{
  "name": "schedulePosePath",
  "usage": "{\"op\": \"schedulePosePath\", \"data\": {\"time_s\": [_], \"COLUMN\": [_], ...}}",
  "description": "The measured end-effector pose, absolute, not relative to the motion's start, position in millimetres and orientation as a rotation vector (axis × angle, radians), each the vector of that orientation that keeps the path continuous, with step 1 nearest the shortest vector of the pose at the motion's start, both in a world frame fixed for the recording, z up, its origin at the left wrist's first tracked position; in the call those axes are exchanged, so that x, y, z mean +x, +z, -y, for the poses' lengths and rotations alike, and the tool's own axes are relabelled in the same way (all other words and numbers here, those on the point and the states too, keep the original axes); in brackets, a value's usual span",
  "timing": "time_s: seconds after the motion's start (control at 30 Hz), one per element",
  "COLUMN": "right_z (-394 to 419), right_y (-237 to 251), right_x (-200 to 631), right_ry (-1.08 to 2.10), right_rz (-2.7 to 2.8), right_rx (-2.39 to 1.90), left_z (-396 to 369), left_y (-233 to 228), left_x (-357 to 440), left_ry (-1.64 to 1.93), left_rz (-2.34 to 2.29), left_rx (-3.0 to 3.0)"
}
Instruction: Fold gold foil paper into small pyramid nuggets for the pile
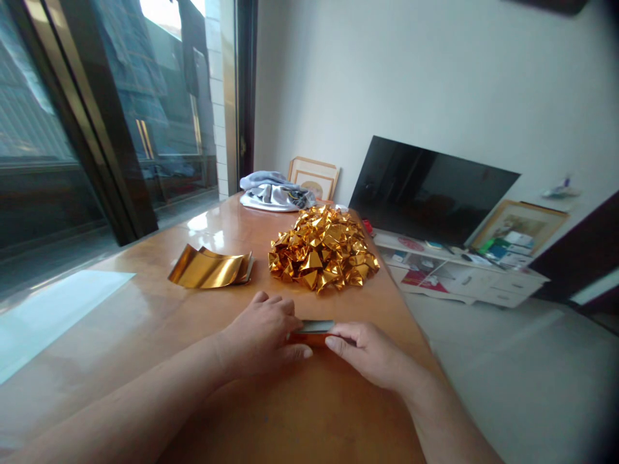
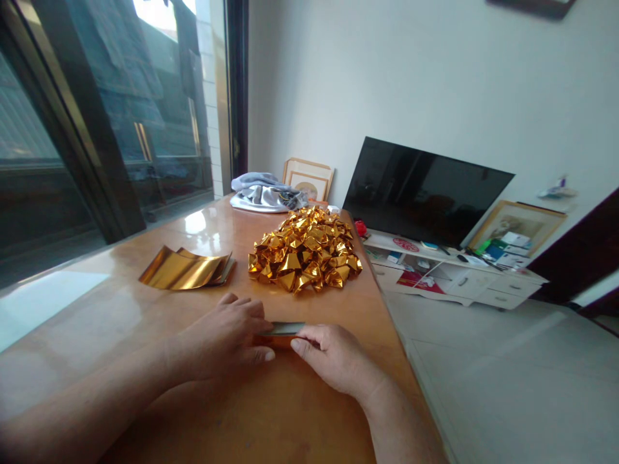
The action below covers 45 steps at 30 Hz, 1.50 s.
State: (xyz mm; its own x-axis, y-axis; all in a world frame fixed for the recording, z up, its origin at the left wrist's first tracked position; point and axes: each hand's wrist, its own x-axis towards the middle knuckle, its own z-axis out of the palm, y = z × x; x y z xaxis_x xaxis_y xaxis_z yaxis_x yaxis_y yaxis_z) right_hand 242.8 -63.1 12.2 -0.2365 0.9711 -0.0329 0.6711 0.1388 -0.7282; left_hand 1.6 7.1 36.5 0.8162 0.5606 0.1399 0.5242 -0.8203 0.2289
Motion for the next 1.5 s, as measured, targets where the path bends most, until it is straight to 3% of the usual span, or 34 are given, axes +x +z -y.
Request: {"op": "schedulePosePath", "data": {"time_s": [0.6,0.83,1.0,1.5], "right_z": [61.9,58.1,66.8,96.6], "right_y": [6.4,-0.3,13.5,17.3], "right_x": [243.8,242.1,228.4,202.9], "right_ry": [0.85,0.485,0.185,0.169], "right_rz": [1.974,1.834,1.986,2.274], "right_rx": [-1.594,-1.84,-1.682,-1.87], "left_z": [-7.7,-11.4,-12.5,-14.9], "left_y": [32.4,21.2,18.9,13.8], "left_x": [8.3,12.3,14.9,15.9], "left_ry": [0.329,0.406,0.398,0.43], "left_rz": [-0.973,-1.024,-1.044,-1.07], "left_rx": [2.817,2.849,2.858,2.811]}}
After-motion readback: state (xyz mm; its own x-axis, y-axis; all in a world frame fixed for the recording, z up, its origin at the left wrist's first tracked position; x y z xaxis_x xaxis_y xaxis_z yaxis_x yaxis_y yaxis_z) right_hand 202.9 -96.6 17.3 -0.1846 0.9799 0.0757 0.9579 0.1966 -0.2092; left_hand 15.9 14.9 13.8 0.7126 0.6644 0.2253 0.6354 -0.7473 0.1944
